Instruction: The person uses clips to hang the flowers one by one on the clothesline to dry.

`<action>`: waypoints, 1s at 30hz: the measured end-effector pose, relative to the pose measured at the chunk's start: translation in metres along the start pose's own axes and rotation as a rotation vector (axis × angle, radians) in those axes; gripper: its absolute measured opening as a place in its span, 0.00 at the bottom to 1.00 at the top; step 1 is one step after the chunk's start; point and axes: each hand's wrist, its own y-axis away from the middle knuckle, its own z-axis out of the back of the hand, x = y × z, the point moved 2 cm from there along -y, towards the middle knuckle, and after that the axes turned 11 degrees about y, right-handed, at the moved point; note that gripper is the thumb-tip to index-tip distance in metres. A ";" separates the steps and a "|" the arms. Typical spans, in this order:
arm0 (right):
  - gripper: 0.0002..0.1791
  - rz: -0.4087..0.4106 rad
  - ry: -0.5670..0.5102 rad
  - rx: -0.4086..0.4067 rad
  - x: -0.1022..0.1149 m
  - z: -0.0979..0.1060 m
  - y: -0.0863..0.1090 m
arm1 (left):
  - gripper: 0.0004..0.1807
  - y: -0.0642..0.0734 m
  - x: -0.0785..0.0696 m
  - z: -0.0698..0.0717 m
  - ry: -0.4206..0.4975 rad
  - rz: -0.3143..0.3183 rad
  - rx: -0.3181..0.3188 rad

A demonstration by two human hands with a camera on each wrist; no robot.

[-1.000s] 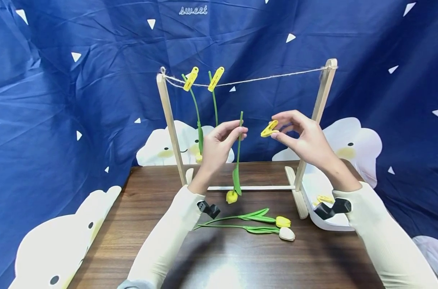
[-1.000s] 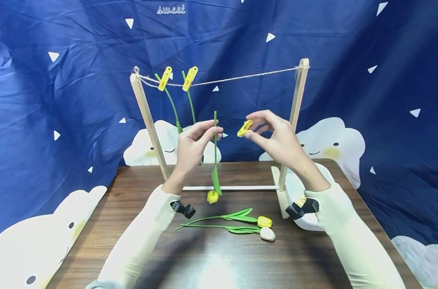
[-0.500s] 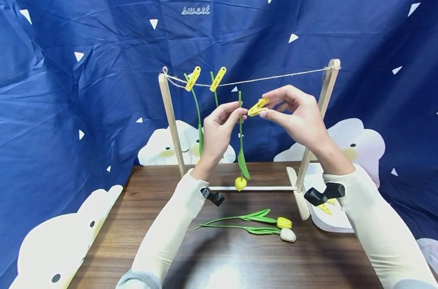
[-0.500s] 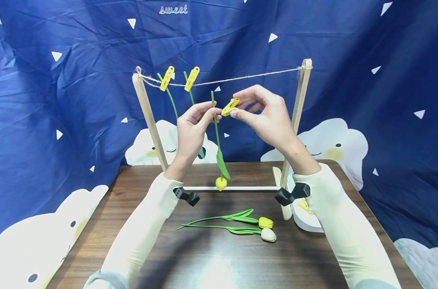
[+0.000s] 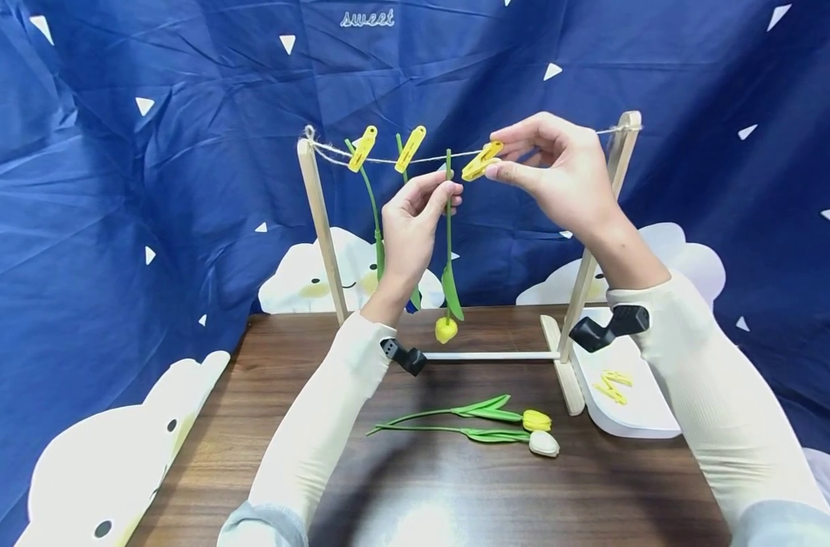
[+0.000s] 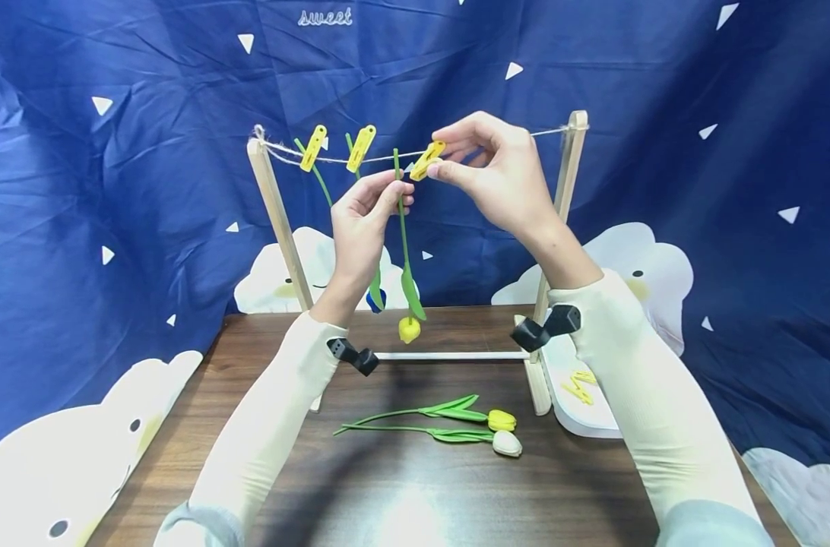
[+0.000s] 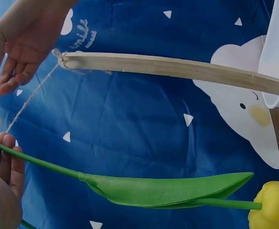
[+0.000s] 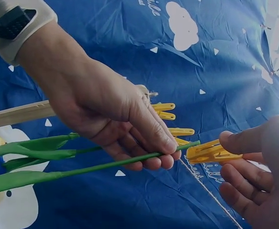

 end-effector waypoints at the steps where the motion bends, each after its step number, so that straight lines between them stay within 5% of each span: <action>1: 0.15 -0.006 0.003 0.000 0.001 0.000 -0.002 | 0.13 -0.001 0.000 -0.001 0.002 0.002 -0.004; 30: 0.10 -0.138 -0.109 -0.038 -0.005 -0.011 -0.037 | 0.08 -0.008 0.003 -0.027 0.012 -0.009 -0.260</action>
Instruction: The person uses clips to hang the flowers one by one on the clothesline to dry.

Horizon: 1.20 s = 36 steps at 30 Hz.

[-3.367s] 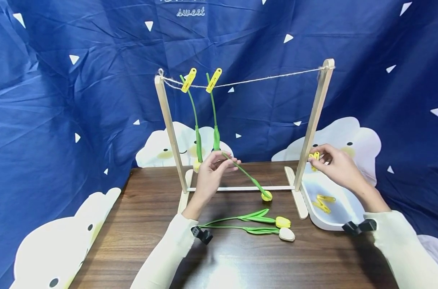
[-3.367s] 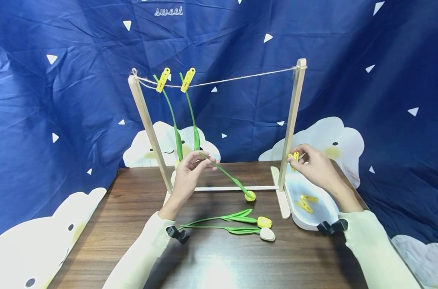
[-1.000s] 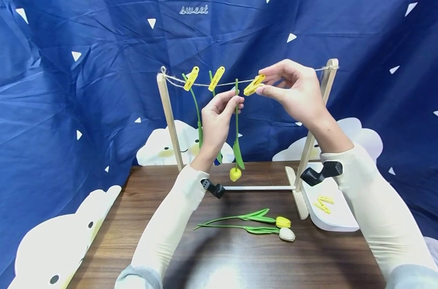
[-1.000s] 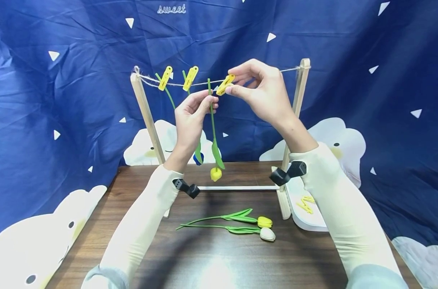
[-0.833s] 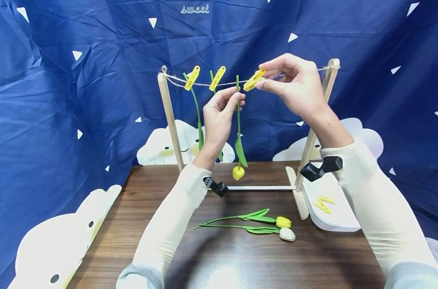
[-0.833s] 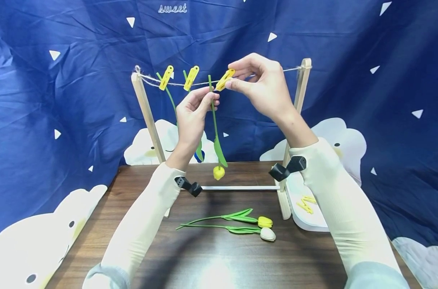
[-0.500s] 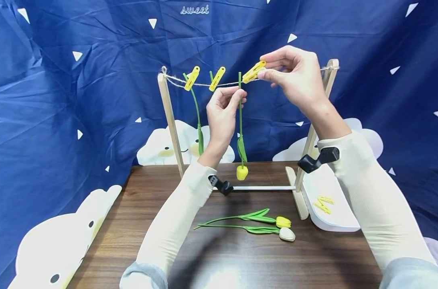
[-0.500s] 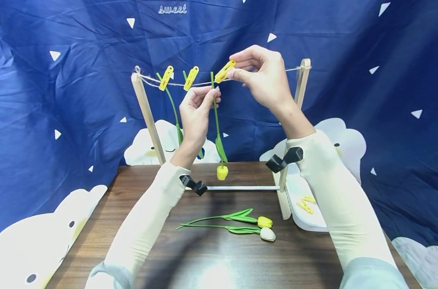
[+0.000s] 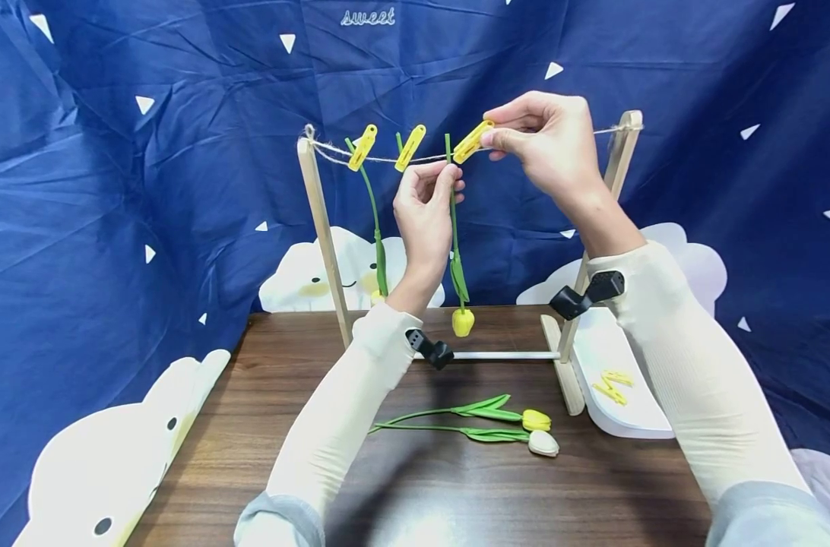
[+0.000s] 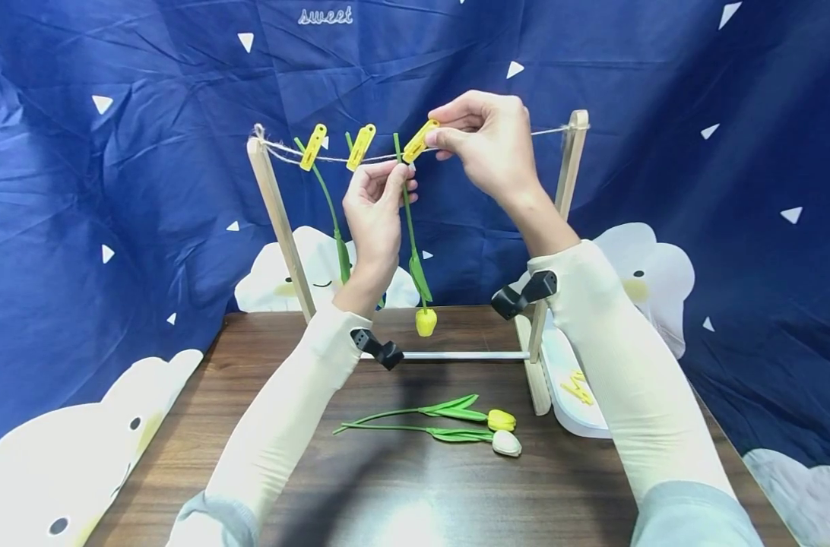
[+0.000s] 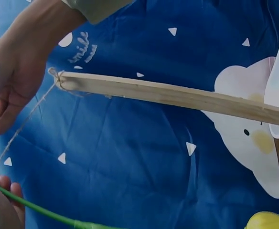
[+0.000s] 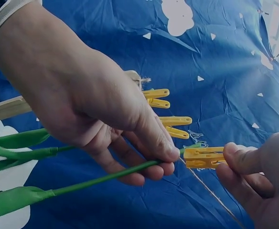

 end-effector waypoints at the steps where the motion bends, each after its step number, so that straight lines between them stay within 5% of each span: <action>1: 0.10 0.002 0.005 -0.001 0.000 -0.001 -0.001 | 0.09 0.000 0.000 0.000 -0.003 0.000 -0.003; 20: 0.08 -0.041 -0.013 -0.040 0.005 -0.008 -0.009 | 0.08 -0.001 0.003 -0.002 0.039 0.006 -0.048; 36: 0.05 -0.116 -0.044 0.032 -0.001 -0.016 -0.010 | 0.04 0.000 0.008 -0.005 0.098 0.024 -0.116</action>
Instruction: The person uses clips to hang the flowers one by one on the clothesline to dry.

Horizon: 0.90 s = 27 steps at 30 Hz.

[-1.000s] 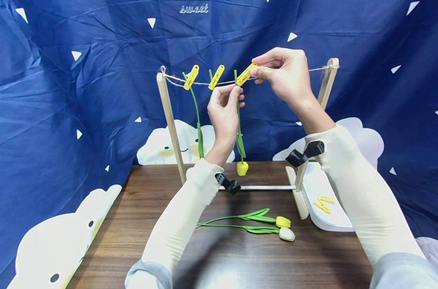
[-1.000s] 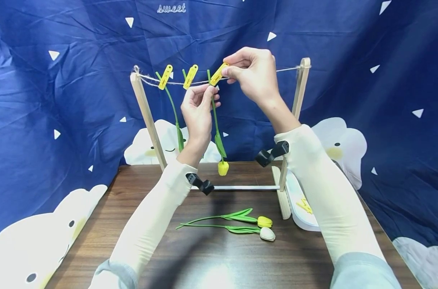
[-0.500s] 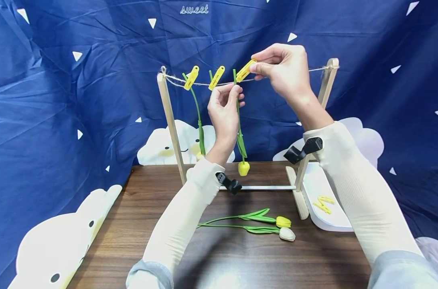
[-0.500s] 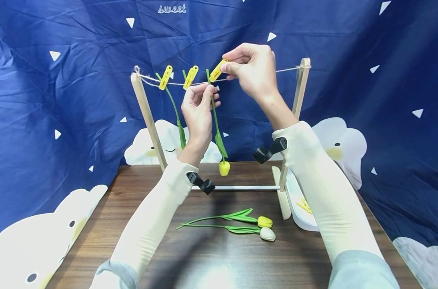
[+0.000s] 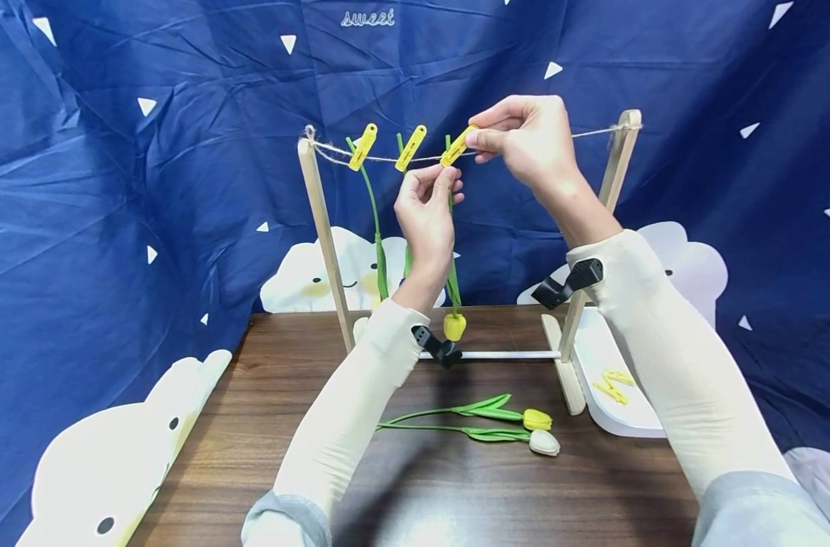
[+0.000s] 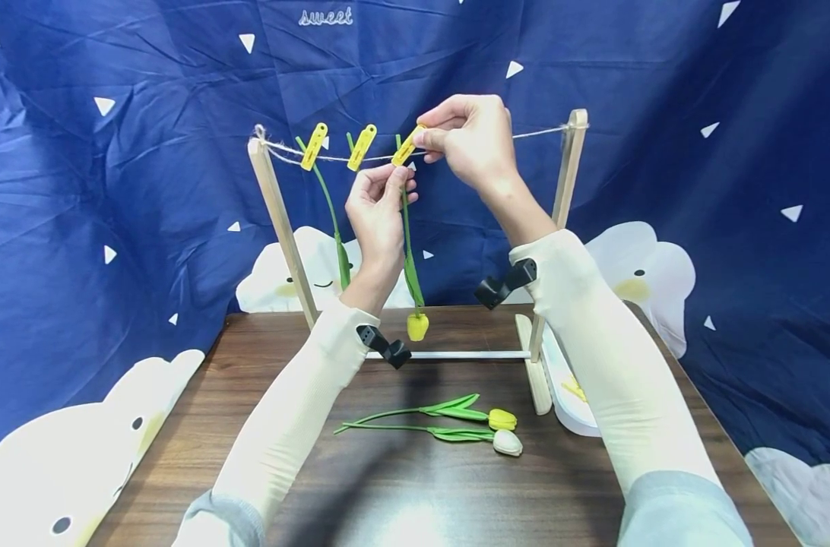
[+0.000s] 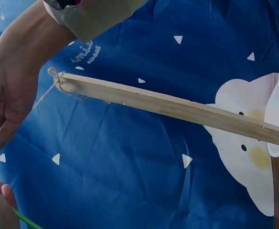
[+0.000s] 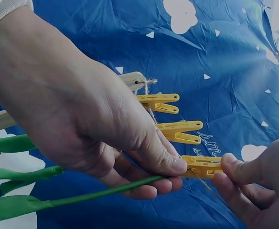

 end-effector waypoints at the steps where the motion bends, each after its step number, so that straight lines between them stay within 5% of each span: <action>1: 0.05 -0.002 0.006 0.003 0.000 0.000 0.000 | 0.04 0.000 0.000 0.000 0.004 0.000 -0.005; 18: 0.15 -0.060 0.208 0.093 0.008 -0.001 0.003 | 0.11 0.002 0.001 0.005 0.023 0.025 -0.042; 27: 0.18 -0.043 0.138 0.162 0.006 0.001 0.007 | 0.10 0.004 -0.001 0.006 -0.014 0.014 -0.013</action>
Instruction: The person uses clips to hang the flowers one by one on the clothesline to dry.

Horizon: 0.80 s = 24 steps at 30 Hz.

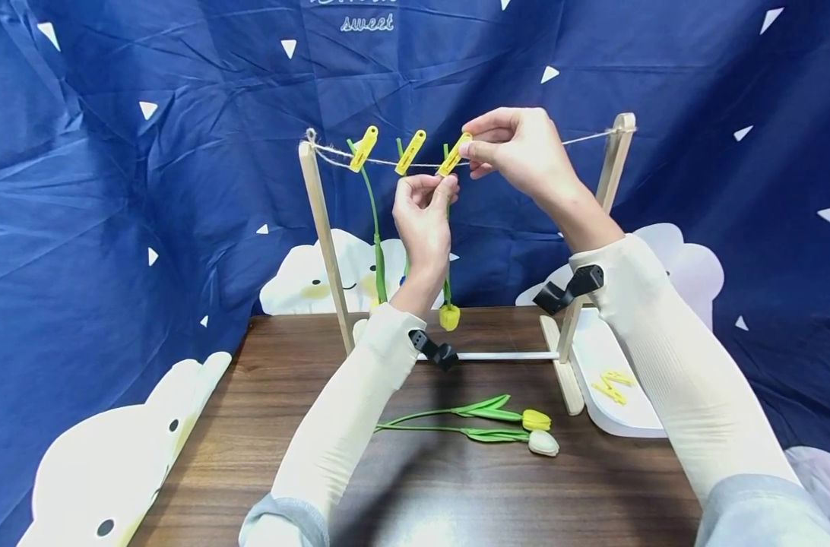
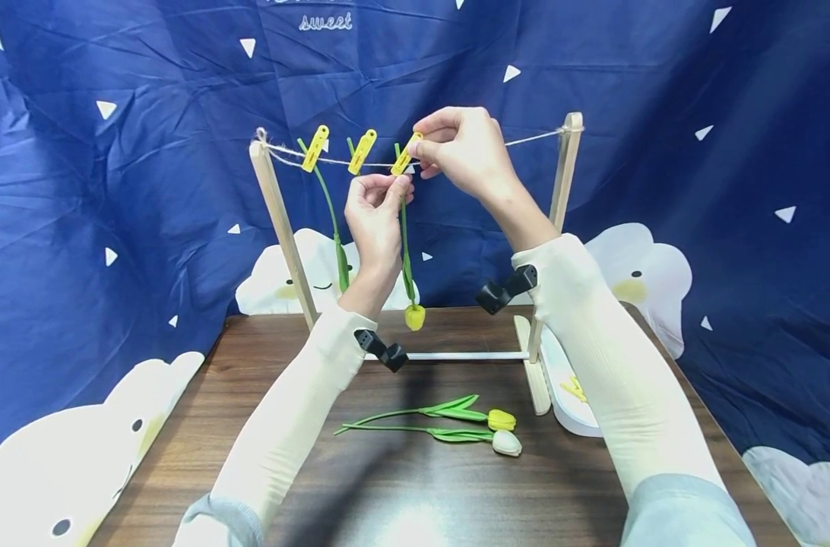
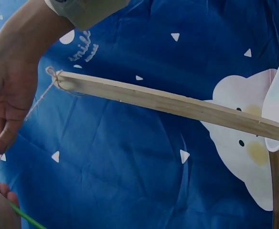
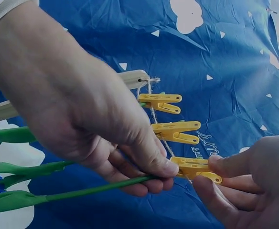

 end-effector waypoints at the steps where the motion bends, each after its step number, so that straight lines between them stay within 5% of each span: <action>1: 0.19 0.007 -0.009 0.000 -0.001 0.000 0.001 | 0.10 0.000 0.000 0.000 0.000 0.003 0.003; 13: 0.20 0.080 0.077 -0.053 -0.005 0.002 0.018 | 0.10 0.008 -0.001 0.009 -0.127 0.058 0.062; 19: 0.15 0.156 0.104 -0.148 -0.007 0.014 0.037 | 0.19 0.019 -0.012 0.014 -0.269 0.104 0.172; 24: 0.11 0.193 0.165 -0.175 -0.016 0.026 0.057 | 0.24 0.028 -0.023 0.021 -0.354 0.068 0.248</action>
